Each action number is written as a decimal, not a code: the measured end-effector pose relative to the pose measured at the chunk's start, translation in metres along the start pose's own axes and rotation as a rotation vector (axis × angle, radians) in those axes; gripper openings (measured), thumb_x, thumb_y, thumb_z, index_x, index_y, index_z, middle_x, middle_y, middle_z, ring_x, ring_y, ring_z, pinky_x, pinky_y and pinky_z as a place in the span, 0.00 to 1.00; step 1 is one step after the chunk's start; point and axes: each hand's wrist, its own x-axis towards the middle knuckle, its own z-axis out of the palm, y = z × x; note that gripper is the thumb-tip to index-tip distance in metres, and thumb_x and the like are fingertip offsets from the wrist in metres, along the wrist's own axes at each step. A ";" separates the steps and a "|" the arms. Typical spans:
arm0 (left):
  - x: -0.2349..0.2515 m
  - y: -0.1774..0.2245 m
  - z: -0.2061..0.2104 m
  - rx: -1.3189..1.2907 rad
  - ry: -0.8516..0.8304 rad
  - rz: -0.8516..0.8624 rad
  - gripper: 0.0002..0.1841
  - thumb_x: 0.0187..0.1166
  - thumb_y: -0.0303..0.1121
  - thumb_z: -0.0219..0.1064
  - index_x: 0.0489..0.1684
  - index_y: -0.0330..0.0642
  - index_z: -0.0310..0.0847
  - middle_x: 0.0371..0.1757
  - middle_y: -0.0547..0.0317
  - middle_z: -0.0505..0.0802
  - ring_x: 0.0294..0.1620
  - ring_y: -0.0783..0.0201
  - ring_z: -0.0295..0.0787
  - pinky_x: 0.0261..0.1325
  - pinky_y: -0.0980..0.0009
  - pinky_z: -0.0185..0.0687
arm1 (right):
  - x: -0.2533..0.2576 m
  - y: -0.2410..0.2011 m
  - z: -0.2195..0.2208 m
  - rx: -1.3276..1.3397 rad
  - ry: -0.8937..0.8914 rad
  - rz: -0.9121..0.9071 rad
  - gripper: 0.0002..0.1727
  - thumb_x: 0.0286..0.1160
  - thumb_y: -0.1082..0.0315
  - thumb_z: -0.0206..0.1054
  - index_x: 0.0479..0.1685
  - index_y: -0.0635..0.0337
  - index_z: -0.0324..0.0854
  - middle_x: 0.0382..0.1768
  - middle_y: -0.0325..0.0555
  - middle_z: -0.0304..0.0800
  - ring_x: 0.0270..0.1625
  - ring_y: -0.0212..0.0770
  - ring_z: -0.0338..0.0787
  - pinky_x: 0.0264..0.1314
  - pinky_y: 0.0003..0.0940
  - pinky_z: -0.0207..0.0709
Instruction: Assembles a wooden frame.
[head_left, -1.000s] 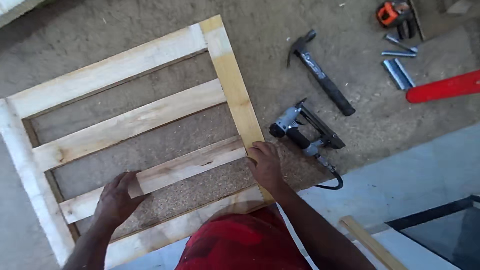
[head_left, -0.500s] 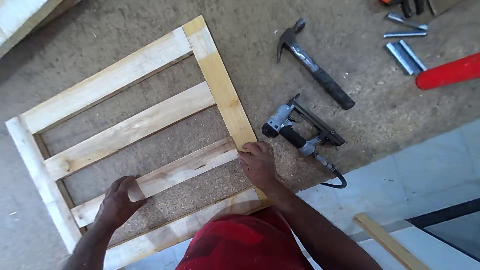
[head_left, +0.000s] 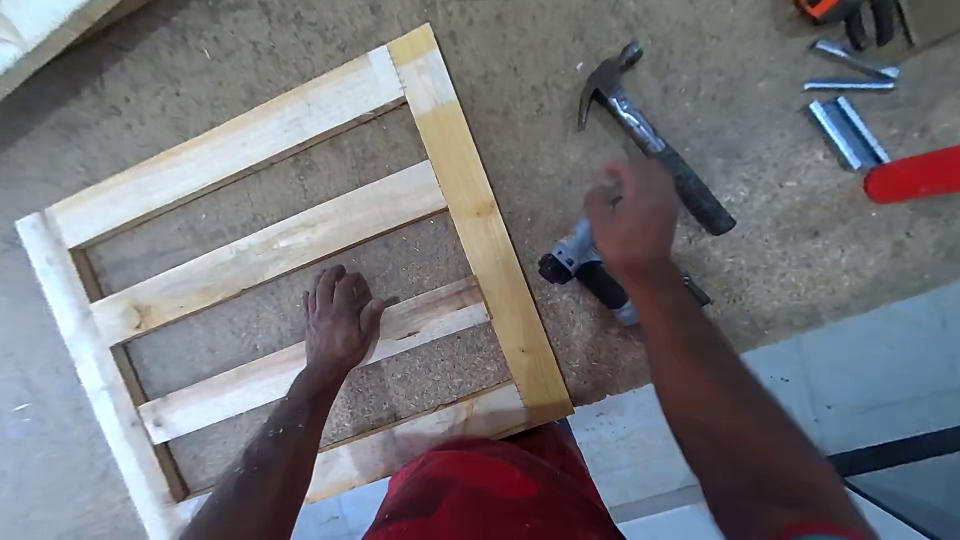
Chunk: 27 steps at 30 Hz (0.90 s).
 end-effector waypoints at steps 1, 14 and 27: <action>0.000 -0.003 0.004 0.003 0.026 -0.003 0.46 0.78 0.75 0.37 0.78 0.46 0.75 0.87 0.45 0.72 0.90 0.42 0.61 0.88 0.37 0.55 | 0.029 0.014 -0.001 -0.058 -0.010 0.093 0.32 0.81 0.47 0.64 0.76 0.62 0.77 0.72 0.66 0.80 0.77 0.66 0.78 0.78 0.63 0.72; 0.000 -0.010 0.015 -0.006 0.065 -0.053 0.37 0.79 0.65 0.42 0.77 0.53 0.77 0.87 0.54 0.74 0.89 0.46 0.63 0.85 0.41 0.60 | 0.084 0.025 -0.049 -0.168 -0.265 0.257 0.31 0.92 0.45 0.45 0.58 0.70 0.75 0.47 0.70 0.85 0.50 0.69 0.89 0.49 0.74 0.78; 0.004 -0.006 0.011 0.000 0.051 -0.083 0.35 0.78 0.64 0.45 0.75 0.54 0.79 0.87 0.53 0.74 0.90 0.47 0.62 0.84 0.39 0.61 | -0.165 -0.056 0.042 0.501 -0.417 0.403 0.28 0.88 0.37 0.48 0.52 0.53 0.79 0.19 0.42 0.80 0.18 0.43 0.82 0.21 0.47 0.81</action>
